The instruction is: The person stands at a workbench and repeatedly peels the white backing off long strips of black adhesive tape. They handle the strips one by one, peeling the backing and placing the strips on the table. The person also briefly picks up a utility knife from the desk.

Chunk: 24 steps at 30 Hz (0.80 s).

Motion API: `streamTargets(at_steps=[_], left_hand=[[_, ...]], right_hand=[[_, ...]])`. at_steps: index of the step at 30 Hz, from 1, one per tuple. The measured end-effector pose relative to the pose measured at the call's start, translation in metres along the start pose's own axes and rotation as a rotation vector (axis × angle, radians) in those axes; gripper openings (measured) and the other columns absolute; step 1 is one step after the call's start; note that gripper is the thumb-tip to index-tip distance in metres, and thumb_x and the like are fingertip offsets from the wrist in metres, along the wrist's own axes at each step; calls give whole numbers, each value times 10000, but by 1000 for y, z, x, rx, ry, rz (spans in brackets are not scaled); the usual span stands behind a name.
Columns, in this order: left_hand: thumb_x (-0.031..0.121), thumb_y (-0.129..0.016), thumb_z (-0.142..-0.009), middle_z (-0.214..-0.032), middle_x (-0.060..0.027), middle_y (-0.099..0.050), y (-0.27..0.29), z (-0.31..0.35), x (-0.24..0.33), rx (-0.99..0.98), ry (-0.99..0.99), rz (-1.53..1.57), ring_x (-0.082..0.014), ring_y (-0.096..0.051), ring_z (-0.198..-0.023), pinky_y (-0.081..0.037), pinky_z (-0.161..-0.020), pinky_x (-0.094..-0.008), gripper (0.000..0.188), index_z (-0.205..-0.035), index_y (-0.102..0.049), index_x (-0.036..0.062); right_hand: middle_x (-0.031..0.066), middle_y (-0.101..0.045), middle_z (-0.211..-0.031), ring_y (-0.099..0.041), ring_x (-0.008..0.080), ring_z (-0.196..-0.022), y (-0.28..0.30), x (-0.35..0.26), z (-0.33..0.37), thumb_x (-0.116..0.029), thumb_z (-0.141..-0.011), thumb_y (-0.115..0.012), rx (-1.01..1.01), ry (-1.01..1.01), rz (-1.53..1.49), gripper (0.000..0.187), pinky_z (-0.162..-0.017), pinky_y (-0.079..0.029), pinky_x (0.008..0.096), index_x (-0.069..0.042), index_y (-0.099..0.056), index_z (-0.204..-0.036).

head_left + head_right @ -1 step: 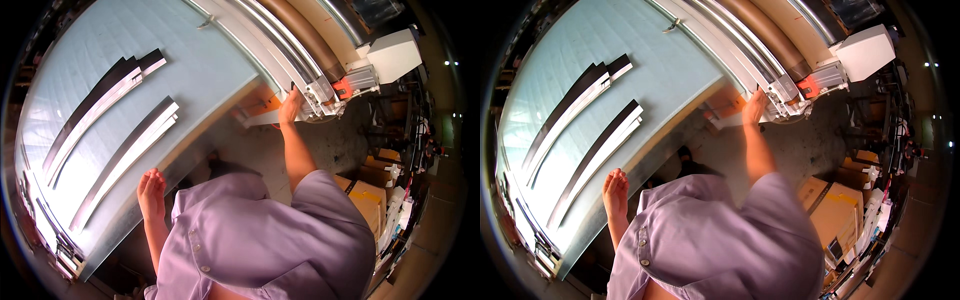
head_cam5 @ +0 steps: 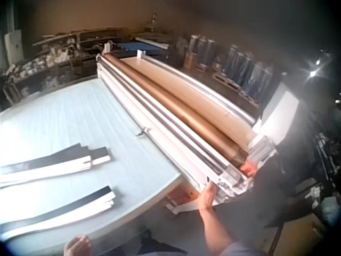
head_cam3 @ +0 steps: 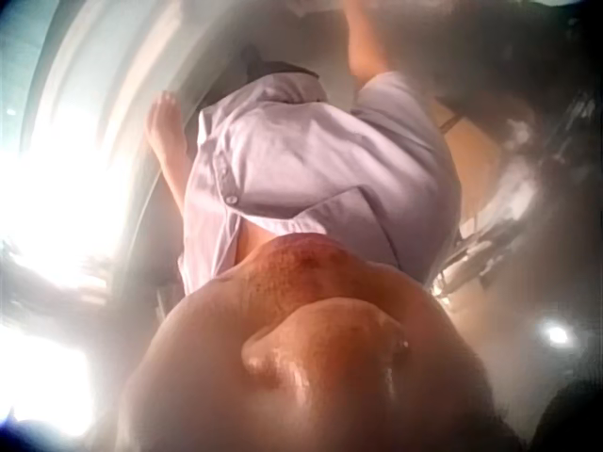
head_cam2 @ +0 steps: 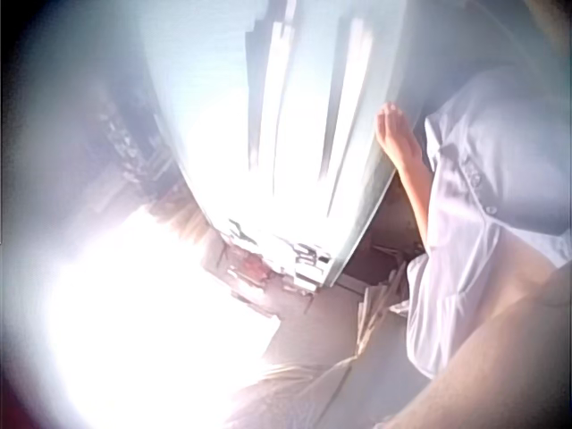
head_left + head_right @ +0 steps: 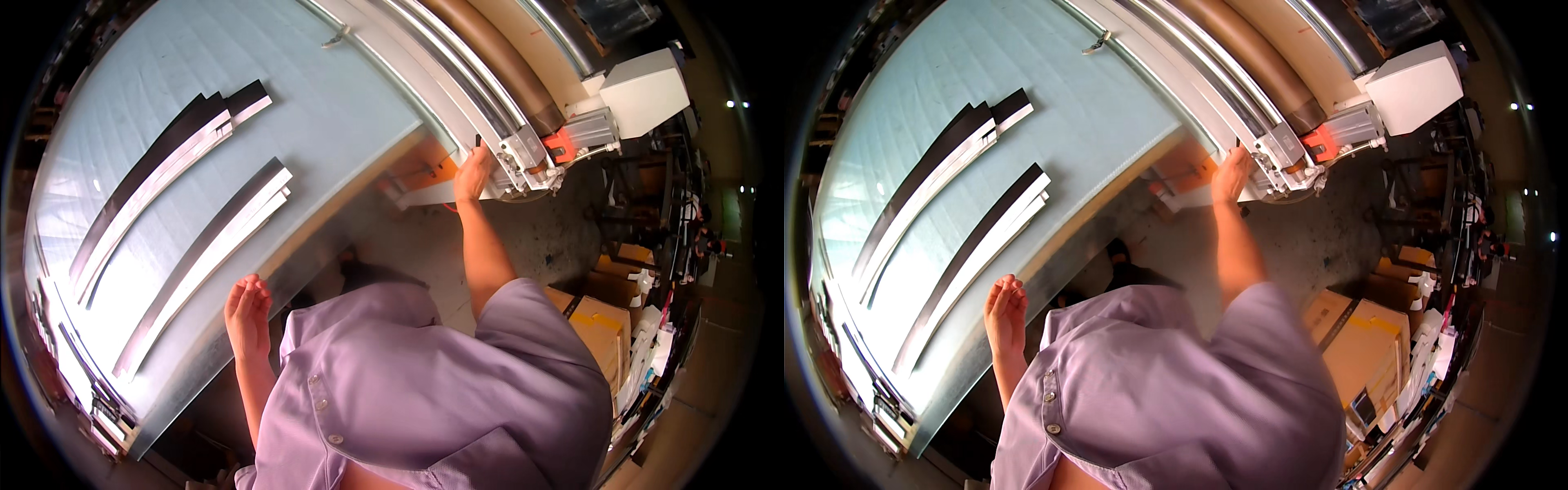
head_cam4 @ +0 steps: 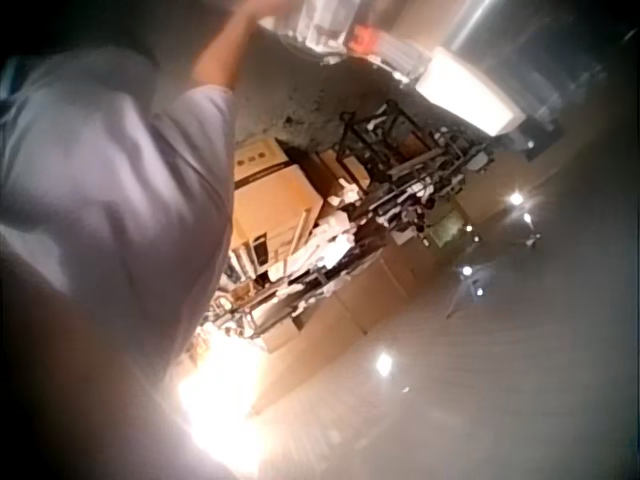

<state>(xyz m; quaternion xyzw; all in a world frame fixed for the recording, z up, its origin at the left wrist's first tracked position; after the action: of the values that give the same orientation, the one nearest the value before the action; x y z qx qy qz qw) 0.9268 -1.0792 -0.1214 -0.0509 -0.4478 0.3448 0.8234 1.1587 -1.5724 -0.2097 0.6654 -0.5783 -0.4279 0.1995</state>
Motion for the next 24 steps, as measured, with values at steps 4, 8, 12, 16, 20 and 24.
streamTargets(at_steps=[4, 8, 12, 16, 20, 24], left_hand=[[162, -598, -1023, -987, -29, -672, -5, -2, 1, -6, -4, -5, -102, -629, -850, -503, -774, -232, 160, -1131, -639, 51], [149, -609, -1014, -985, -37, -666, 3, 2, 4, 17, -11, 1, -116, -632, -863, -503, -793, -249, 147, -1115, -641, 48], [134, -603, -1015, -981, -47, -664, 15, 10, 5, 68, -26, 43, -117, -630, -859, -505, -783, -247, 140, -1113, -641, 42], [114, -594, -1015, -981, -54, -663, 29, 7, 7, 87, -29, 94, -116, -628, -858, -507, -778, -244, 133, -1106, -641, 29], [126, -612, -1005, -1001, -56, -669, 36, 8, 16, 116, -48, 19, -120, -636, -878, -512, -778, -247, 148, -1108, -640, 22], [141, -704, -925, -1184, -111, -643, 84, -12, 40, 342, -394, -867, -238, -626, -1050, -512, -875, -343, 337, -1242, -617, 67]], right_hand=[[219, -668, -1006, -639, 403, -955, -23, 5, -20, -82, -947, -574, 4, -57, 78, 88, -798, -492, 507, -40, -573, -1024], [122, -668, -683, -664, 358, -622, -44, 19, -33, -232, -909, -646, 104, -143, 474, 82, -559, -509, 490, -177, -681, -859], [133, -682, -713, -683, 359, -676, -50, 18, -33, -251, -895, -670, -7, -185, 493, 79, -589, -517, 492, -178, -696, -879], [90, -711, -819, -696, 331, -708, -50, 11, -36, -271, -904, -653, -64, -90, 568, 196, -629, -536, 475, -141, -711, -769], [125, -709, -1006, -681, 332, -926, -23, -35, -38, -180, -945, -595, -51, 11, 493, 154, -770, -529, 458, -65, -697, -953], [196, -664, -1235, -615, 377, -1160, -31, -138, -10, -57, -929, -617, -92, 323, -143, 245, -1006, -471, 470, 23, -668, -1155]])
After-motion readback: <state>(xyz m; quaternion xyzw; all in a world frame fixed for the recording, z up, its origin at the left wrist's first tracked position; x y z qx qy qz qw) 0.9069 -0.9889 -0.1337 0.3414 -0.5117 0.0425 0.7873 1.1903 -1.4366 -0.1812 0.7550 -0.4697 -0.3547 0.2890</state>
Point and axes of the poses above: each hand's wrist, its own z-axis away from the middle knuckle, its own y-axis out of the back of the hand, x = y × z, the point moved 6 cm from there along -z, towards the middle knuckle
